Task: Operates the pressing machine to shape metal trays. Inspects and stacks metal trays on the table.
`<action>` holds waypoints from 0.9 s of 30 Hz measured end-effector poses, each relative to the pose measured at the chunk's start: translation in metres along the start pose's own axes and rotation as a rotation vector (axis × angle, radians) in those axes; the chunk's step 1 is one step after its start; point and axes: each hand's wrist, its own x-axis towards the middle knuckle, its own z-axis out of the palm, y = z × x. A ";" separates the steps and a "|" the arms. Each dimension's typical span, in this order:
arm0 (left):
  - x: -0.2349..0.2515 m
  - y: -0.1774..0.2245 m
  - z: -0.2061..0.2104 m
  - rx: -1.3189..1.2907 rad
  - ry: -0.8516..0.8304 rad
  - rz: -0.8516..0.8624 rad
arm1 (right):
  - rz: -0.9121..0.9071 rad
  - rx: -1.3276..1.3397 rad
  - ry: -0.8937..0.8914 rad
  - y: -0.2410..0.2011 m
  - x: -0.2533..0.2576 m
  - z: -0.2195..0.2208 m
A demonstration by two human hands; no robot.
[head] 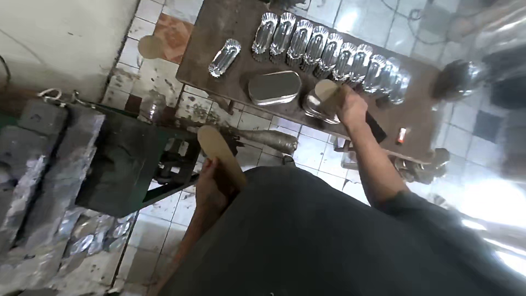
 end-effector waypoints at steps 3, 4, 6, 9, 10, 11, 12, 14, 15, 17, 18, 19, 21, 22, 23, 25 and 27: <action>0.043 0.024 -0.058 0.029 -0.101 0.038 | -0.102 0.286 0.123 -0.050 -0.040 0.016; 0.056 0.035 -0.070 0.035 -0.137 0.069 | -0.162 0.459 0.128 -0.077 -0.057 0.027; 0.075 0.052 -0.083 0.003 -0.248 0.179 | -0.252 0.848 0.031 -0.152 -0.097 0.051; 0.094 0.071 -0.082 -0.012 -0.368 0.308 | -0.284 1.189 -0.179 -0.267 -0.146 0.072; 0.095 0.079 -0.083 -0.010 -0.416 0.307 | -0.293 1.235 -0.230 -0.293 -0.157 0.072; 0.092 0.088 -0.085 0.004 -0.459 0.304 | -0.304 1.247 -0.279 -0.312 -0.163 0.068; 0.091 0.096 -0.085 -0.020 -0.472 0.317 | -0.312 1.241 -0.339 -0.322 -0.166 0.060; 0.093 0.108 -0.086 -0.101 -0.477 0.359 | -0.340 1.193 -0.445 -0.328 -0.168 0.041; 0.092 0.114 -0.086 -0.107 -0.489 0.395 | -0.394 1.151 -0.462 -0.329 -0.168 0.031; 0.091 0.120 -0.082 -0.123 -0.596 0.440 | -0.559 1.057 -0.389 -0.325 -0.170 0.017; 0.091 0.119 -0.081 -0.174 -0.682 0.413 | -0.646 1.050 -0.314 -0.321 -0.173 0.012; 0.092 0.115 -0.078 -0.246 -0.771 0.358 | -0.744 1.068 -0.268 -0.314 -0.175 0.008; 0.093 0.099 -0.048 -0.390 -0.907 0.306 | -0.932 1.100 -0.265 -0.298 -0.173 0.002; 0.096 0.086 -0.026 -0.415 -0.945 0.337 | -0.991 1.084 -0.256 -0.288 -0.171 0.000; 0.116 0.072 -0.017 -0.338 -1.161 0.375 | -1.008 1.029 -0.267 -0.271 -0.167 -0.002; 0.110 0.042 0.019 -0.122 -1.105 0.373 | -0.957 0.995 -0.257 -0.222 -0.150 -0.001; 0.100 -0.007 0.057 0.253 -0.909 0.270 | -0.807 0.961 -0.186 -0.146 -0.131 0.020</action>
